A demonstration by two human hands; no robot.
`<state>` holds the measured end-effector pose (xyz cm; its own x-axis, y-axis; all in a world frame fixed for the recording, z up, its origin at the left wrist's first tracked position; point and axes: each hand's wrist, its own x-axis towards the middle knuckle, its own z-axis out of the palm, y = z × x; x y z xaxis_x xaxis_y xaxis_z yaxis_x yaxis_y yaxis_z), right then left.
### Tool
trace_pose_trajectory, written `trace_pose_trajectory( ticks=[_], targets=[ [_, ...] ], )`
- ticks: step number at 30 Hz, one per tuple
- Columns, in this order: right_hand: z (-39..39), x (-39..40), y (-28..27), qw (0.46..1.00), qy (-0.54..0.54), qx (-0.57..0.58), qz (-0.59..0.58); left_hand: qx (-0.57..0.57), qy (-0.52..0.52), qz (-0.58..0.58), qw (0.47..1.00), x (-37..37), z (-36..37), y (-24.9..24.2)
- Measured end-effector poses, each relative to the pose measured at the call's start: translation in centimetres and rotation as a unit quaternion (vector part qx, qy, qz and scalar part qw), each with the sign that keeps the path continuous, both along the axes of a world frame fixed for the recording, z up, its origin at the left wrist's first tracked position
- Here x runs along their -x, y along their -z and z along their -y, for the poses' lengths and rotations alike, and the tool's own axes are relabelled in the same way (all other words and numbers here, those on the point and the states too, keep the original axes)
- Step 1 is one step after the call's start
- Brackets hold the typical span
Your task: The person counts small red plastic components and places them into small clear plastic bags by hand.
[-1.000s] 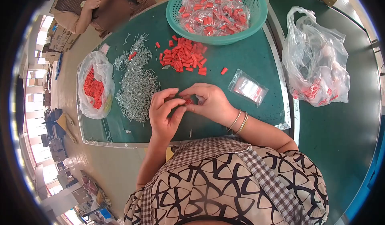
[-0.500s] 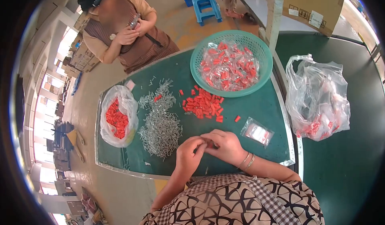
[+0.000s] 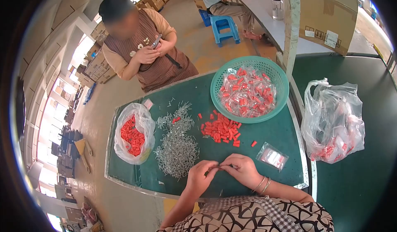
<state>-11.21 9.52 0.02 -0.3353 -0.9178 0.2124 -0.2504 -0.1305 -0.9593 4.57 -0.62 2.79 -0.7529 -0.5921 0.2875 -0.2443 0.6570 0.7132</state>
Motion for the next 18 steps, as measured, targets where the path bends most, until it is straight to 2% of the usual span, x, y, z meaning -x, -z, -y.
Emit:
trace_pose_trajectory(
  ticks=[3, 11, 18],
  targets=[
    [-0.1, -0.2, 0.1, 1.000, 0.009, 0.016, -0.007, 0.030, 0.012, -0.011, 0.999, -0.2, 0.4, 0.7],
    [0.0, 0.0, 0.4, 1.000, 0.000, 0.003, -0.024, 0.013, 0.025, 0.018, 0.999, 0.0, 0.2, 0.2],
    [0.3, -0.1, 0.9, 1.000, -0.004, -0.005, 0.021, -0.015, 0.007, 0.044, 0.999, -0.3, 0.6, -0.5]
  ],
)
